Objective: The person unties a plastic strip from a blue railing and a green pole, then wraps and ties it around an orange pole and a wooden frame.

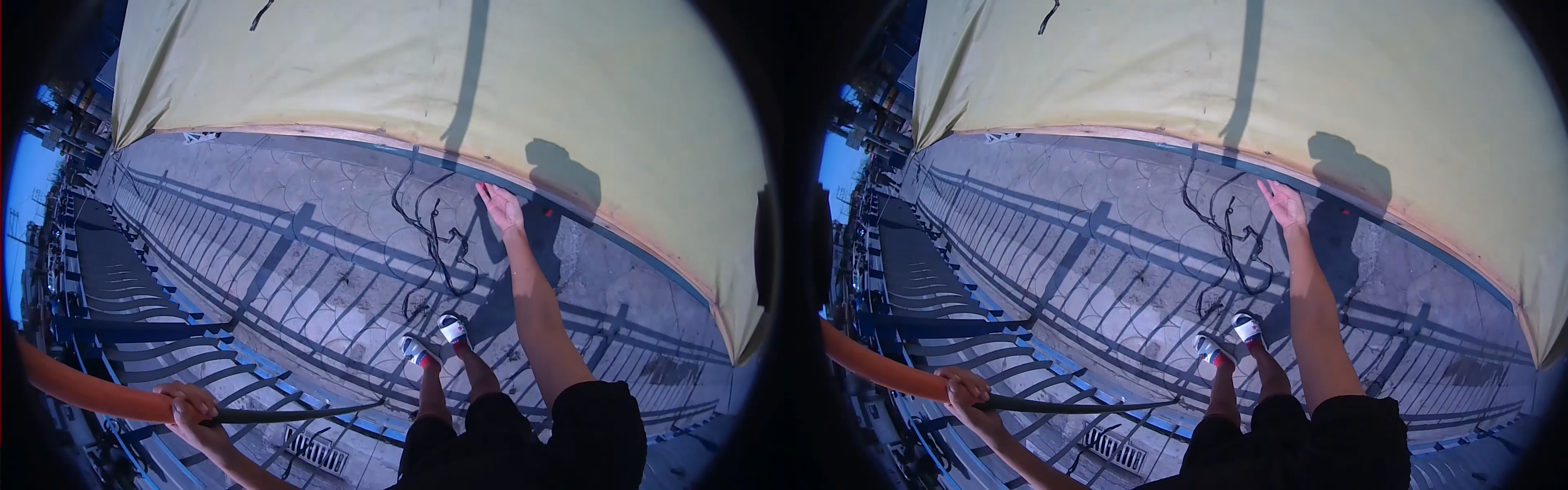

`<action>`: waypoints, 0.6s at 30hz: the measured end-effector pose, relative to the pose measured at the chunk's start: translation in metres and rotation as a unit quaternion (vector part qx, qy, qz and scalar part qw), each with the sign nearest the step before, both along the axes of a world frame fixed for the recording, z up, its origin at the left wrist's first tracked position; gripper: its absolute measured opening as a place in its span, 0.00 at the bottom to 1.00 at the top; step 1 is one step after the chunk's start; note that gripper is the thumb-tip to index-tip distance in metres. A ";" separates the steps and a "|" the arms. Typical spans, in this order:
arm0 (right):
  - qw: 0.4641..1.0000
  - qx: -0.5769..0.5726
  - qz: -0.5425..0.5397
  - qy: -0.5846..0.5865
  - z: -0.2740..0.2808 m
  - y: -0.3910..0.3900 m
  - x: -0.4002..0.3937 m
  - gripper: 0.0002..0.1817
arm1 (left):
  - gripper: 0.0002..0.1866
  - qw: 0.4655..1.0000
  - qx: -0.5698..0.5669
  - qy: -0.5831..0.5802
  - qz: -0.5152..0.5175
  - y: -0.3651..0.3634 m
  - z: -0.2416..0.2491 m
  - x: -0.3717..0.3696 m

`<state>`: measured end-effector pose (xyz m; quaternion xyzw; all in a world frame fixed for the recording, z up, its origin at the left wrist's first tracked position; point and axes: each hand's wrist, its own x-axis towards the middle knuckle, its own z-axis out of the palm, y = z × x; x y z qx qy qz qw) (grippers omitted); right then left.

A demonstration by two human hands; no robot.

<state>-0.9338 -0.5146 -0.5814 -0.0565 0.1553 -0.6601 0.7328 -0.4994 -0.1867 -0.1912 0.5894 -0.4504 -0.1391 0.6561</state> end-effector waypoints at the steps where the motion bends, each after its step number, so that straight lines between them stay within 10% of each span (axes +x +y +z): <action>1: 1.000 -0.003 0.002 -0.001 0.005 0.002 -0.001 0.11 | 0.13 1.000 -0.003 -0.001 0.002 0.002 0.002 -0.002; 18: 0.913 -0.244 -0.018 0.327 0.287 0.058 -0.003 0.18 | 0.08 0.999 -0.019 0.027 0.009 0.070 0.022 0.010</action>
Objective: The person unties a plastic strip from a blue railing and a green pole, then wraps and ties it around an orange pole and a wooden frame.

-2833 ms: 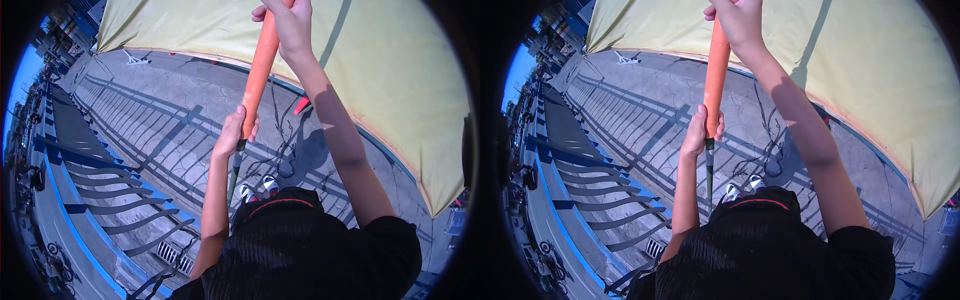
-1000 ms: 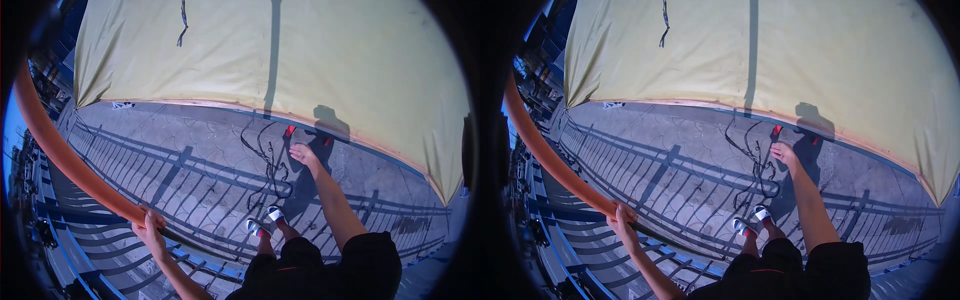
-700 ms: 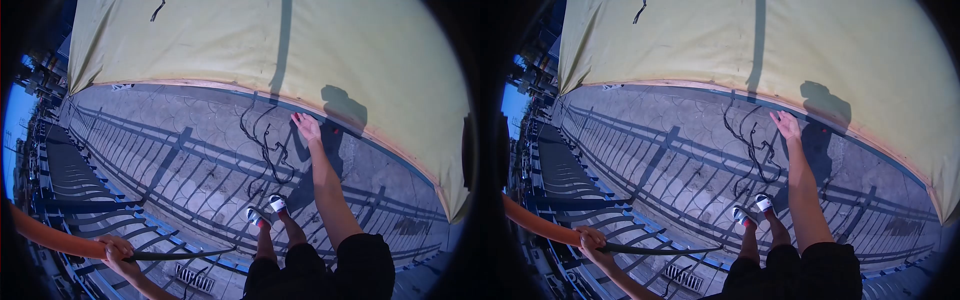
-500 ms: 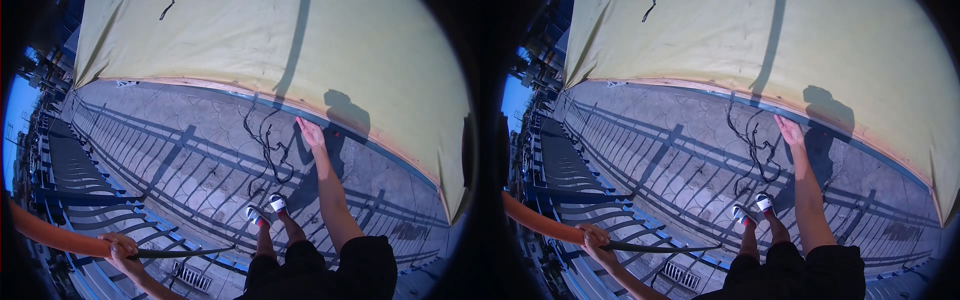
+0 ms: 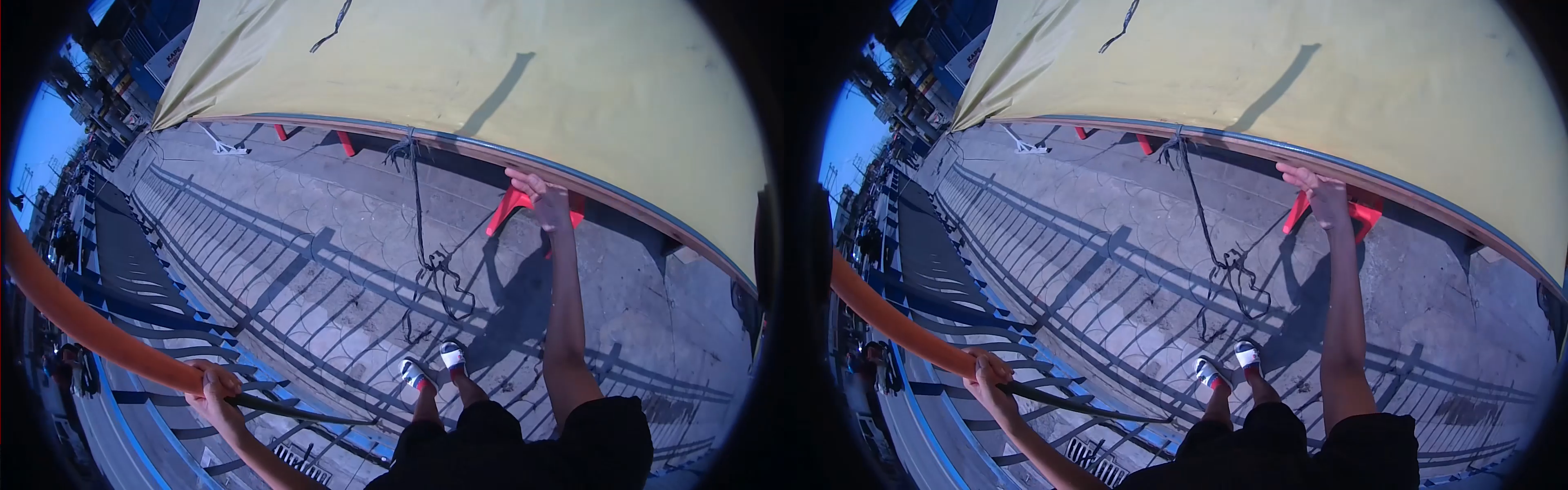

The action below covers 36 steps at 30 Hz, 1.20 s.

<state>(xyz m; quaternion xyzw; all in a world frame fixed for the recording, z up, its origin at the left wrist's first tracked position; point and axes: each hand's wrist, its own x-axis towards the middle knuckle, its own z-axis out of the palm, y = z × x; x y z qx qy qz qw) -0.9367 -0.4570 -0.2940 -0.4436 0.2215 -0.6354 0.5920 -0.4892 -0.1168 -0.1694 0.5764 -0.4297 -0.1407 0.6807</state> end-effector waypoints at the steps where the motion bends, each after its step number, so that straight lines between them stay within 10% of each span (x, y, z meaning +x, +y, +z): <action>1: 1.000 -0.015 -0.018 0.011 0.033 0.001 0.005 0.18 | 0.08 1.000 0.018 -0.003 0.012 0.003 0.003 -0.002; 16: 0.970 -0.210 -0.072 -0.104 0.303 -0.004 0.064 0.02 | 0.08 0.983 0.086 0.080 -0.138 0.026 0.015 -0.048; 29: 0.987 0.022 0.040 0.153 0.251 -0.022 0.007 0.19 | 0.08 0.978 0.154 0.021 -0.137 -0.056 -0.014 -0.128; 36: 0.989 -0.036 0.090 -0.109 0.245 -0.084 0.011 0.10 | 0.18 0.988 0.131 0.017 -0.081 -0.102 -0.043 -0.146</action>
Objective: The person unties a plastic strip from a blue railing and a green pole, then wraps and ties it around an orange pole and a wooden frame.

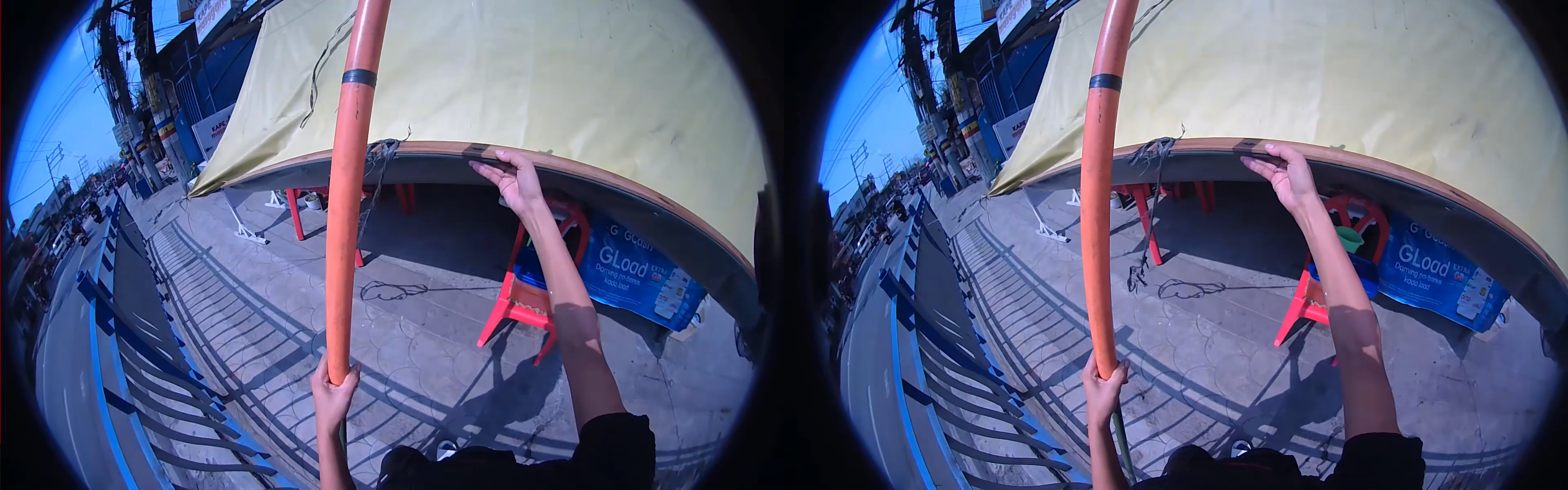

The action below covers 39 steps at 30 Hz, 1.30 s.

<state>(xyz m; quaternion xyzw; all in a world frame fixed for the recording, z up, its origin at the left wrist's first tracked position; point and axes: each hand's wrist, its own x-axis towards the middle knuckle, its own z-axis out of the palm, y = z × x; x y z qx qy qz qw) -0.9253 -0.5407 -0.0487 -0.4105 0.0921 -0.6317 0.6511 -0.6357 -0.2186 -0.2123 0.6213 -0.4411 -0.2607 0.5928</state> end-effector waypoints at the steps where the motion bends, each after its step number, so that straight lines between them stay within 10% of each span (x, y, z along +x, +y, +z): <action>1: 1.000 -0.010 -0.005 -0.013 0.011 -0.005 0.002 0.09 | 0.18 1.000 -0.014 -0.001 0.013 -0.009 -0.006 -0.001; 9: 0.991 0.054 -0.118 -0.025 0.137 -0.078 -0.007 0.27 | 0.14 1.000 -0.017 -0.006 0.024 -0.065 -0.032 -0.002; 15: 0.989 0.084 -0.096 0.079 0.093 -0.082 -0.017 0.46 | 0.10 0.999 -0.003 0.009 0.044 -0.081 -0.026 0.010; 18: 0.991 0.117 0.016 0.057 0.040 -0.080 -0.019 0.50 | 0.10 0.984 -0.021 -0.169 0.052 -0.085 -0.013 0.021; 22: 0.944 0.298 0.055 -0.130 -0.055 -0.097 -0.018 0.26 | 0.11 0.990 0.010 -0.137 0.015 -0.089 -0.011 0.024; 32: 0.823 0.497 0.081 -0.262 -0.266 -0.030 -0.025 0.19 | 0.09 0.983 0.154 0.024 0.102 -0.075 -0.053 0.024; 39: 0.898 0.395 0.047 -0.187 -0.278 -0.003 -0.010 0.18 | 0.12 0.981 0.057 -0.045 0.178 -0.102 -0.096 0.030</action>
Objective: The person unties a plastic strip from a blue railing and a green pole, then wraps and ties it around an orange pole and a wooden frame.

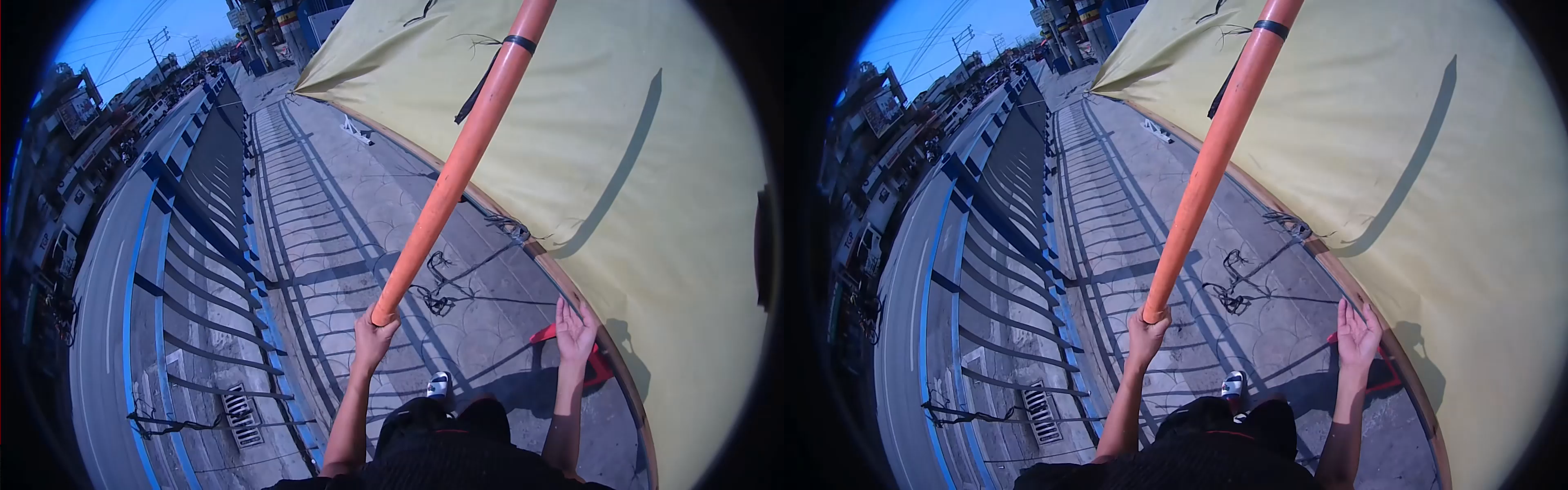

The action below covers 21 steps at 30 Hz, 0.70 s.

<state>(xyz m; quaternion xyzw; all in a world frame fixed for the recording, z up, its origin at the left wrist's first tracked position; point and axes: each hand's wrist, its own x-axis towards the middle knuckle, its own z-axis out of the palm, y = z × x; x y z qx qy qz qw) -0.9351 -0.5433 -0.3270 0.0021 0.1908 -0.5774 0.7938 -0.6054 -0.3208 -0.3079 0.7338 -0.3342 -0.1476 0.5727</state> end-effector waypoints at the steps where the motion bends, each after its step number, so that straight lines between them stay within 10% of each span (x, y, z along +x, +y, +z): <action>1: 1.000 0.005 0.005 0.004 0.000 -0.002 -0.002 0.18 | 0.12 1.000 -0.023 0.012 0.000 -0.003 0.002 -0.004; 8: 0.971 -0.221 -0.005 0.087 0.049 -0.018 -0.002 0.19 | 0.08 0.996 -0.061 0.009 0.057 -0.025 0.117 -0.055; 21: 0.910 -0.377 -0.021 0.169 0.166 -0.013 0.018 0.16 | 0.05 0.969 -0.048 0.102 0.222 0.059 0.116 -0.215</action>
